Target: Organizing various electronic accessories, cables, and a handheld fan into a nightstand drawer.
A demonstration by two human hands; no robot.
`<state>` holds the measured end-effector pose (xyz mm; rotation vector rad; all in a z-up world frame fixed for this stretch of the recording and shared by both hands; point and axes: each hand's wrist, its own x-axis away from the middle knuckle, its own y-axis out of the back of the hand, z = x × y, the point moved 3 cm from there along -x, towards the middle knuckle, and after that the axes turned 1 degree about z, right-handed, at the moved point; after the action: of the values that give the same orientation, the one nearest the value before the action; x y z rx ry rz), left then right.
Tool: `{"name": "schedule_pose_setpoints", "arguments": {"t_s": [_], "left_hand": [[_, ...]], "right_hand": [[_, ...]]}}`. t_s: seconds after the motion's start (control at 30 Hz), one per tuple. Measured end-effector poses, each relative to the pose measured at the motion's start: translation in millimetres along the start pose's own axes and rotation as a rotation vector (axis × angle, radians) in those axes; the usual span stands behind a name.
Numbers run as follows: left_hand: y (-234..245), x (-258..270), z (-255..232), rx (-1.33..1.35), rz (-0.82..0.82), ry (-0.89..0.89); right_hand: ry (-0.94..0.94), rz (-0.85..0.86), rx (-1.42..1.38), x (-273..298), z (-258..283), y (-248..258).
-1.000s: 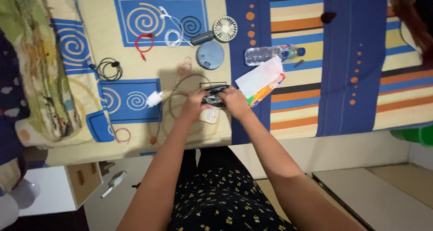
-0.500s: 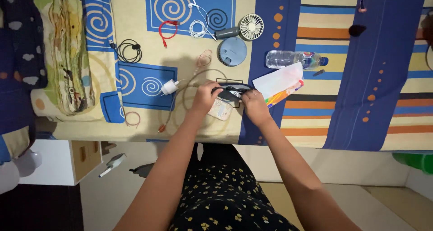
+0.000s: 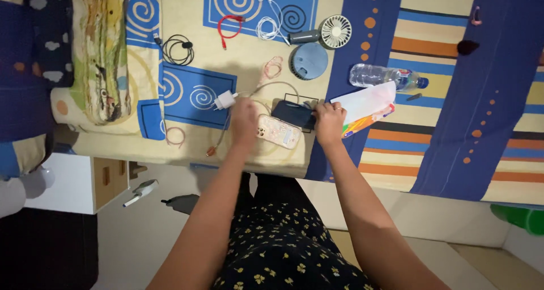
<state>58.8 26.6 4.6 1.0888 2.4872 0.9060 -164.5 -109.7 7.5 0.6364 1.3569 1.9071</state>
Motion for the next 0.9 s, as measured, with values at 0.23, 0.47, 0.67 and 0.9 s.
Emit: {"name": "schedule_pose_setpoints", "arguments": {"t_s": [0.23,0.47,0.67,0.9], "left_hand": [[105,47,185,-0.719,-0.066,0.546],[94,57,262,-0.511,0.204,0.383],[86,24,64,-0.333,0.314,0.024],[15,7,-68,0.259,0.470,-0.369]], "right_hand": [[-0.066,-0.071,-0.059,15,10,-3],[-0.002,-0.136,-0.153,45,39,20],[-0.090,-0.175,-0.286,42,44,23],[-0.126,-0.222,-0.373,55,36,17]]}}
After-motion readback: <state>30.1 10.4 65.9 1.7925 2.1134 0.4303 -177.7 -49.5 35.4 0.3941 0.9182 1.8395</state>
